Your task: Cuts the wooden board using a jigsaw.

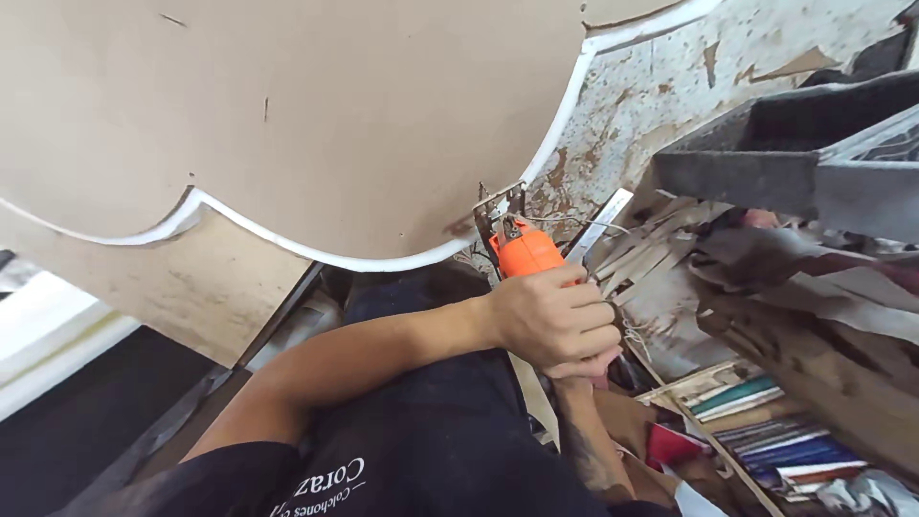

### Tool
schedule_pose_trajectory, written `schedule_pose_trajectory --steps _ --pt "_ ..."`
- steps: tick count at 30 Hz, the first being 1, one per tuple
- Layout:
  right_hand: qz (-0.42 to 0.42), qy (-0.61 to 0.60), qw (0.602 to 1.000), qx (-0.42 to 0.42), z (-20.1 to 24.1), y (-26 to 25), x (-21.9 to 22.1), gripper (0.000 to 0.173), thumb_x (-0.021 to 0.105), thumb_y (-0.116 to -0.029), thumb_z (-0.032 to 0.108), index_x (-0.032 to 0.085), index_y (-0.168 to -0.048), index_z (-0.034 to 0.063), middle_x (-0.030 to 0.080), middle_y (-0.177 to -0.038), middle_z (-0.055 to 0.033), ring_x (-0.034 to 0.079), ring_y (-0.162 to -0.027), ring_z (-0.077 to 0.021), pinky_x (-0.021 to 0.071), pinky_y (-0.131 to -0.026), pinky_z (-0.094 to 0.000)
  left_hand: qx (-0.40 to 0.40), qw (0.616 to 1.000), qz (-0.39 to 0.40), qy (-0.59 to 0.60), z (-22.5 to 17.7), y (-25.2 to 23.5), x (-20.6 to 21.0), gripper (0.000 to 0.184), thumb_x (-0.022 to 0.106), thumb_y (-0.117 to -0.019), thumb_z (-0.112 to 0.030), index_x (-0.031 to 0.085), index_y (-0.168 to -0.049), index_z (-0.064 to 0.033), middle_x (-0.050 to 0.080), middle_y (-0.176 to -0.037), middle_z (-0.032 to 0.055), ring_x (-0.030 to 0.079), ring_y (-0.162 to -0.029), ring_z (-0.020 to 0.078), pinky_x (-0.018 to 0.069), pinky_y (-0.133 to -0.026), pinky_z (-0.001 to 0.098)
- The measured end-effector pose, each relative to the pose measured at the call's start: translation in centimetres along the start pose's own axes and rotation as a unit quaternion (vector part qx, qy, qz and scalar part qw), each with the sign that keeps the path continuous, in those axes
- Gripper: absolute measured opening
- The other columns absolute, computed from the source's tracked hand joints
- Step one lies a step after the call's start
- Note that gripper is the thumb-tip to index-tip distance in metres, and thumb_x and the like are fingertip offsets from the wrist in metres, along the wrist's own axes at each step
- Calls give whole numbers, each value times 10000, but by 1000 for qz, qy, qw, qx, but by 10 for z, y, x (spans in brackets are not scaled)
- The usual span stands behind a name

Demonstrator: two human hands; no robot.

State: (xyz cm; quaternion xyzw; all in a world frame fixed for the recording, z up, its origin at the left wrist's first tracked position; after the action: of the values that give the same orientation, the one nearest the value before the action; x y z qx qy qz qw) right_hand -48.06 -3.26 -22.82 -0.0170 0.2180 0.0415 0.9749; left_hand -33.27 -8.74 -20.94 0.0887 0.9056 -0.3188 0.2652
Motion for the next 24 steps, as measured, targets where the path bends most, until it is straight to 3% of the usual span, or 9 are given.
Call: schedule_pose_trajectory --steps 2,6,8,12,18,24 --pt "44 81 993 -72 -14 10 -7 410 638 -1000 405 695 -1027 0 735 -904 -43 681 -922 23 513 -910 -180 -3 1000 -5 -8 -3 4 -2 347 584 -979 -323 686 -775 -62 650 -675 78 648 -687 250 524 -774 432" --pt "105 107 987 -54 -7 -13 -9 276 663 -888 269 681 -788 12 709 -697 -91 689 -659 -109 548 -663 -268 -5 999 -20 -26 -4 8 -2 323 602 -969 -327 706 -806 -68 689 -713 79 666 -705 241 533 -792 428" --pt "105 84 989 -58 -8 -15 -7 314 682 -920 278 695 -822 -19 724 -721 -123 714 -668 -133 580 -649 -281 2 1000 -20 -20 -2 8 1 343 590 -974 -338 705 -803 -63 688 -713 83 667 -708 239 530 -786 421" --pt "89 86 991 -54 -6 -17 -2 339 747 -829 326 703 -822 -10 732 -725 -114 715 -669 -116 574 -635 -266 11 1000 -19 -14 0 9 2 360 591 -963 -371 705 -809 -65 698 -723 89 681 -713 243 545 -790 435" --pt "120 83 987 -63 -6 -14 -2 424 736 -815 403 696 -828 -18 720 -720 -126 706 -670 -134 547 -614 -285 6 999 -24 -27 -4 20 2 399 573 -979 -395 725 -840 -53 706 -735 97 687 -728 248 546 -816 442" --pt "104 80 990 -48 -8 -10 -5 370 744 -835 366 698 -795 1 721 -704 -108 706 -650 -112 564 -618 -267 -9 1000 -15 -22 -7 10 1 371 567 -983 -348 708 -802 -57 685 -705 87 670 -699 238 537 -797 439"
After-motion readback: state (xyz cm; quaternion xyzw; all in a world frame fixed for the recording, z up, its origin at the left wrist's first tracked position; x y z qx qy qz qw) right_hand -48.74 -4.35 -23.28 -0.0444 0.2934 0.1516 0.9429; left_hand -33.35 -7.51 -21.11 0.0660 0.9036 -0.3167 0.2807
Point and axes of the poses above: each hand's wrist, its own y-axis away from the middle knuckle, its own x-axis out of the palm, z = x × y, the point moved 2 cm from there along -y, towards the middle knuckle
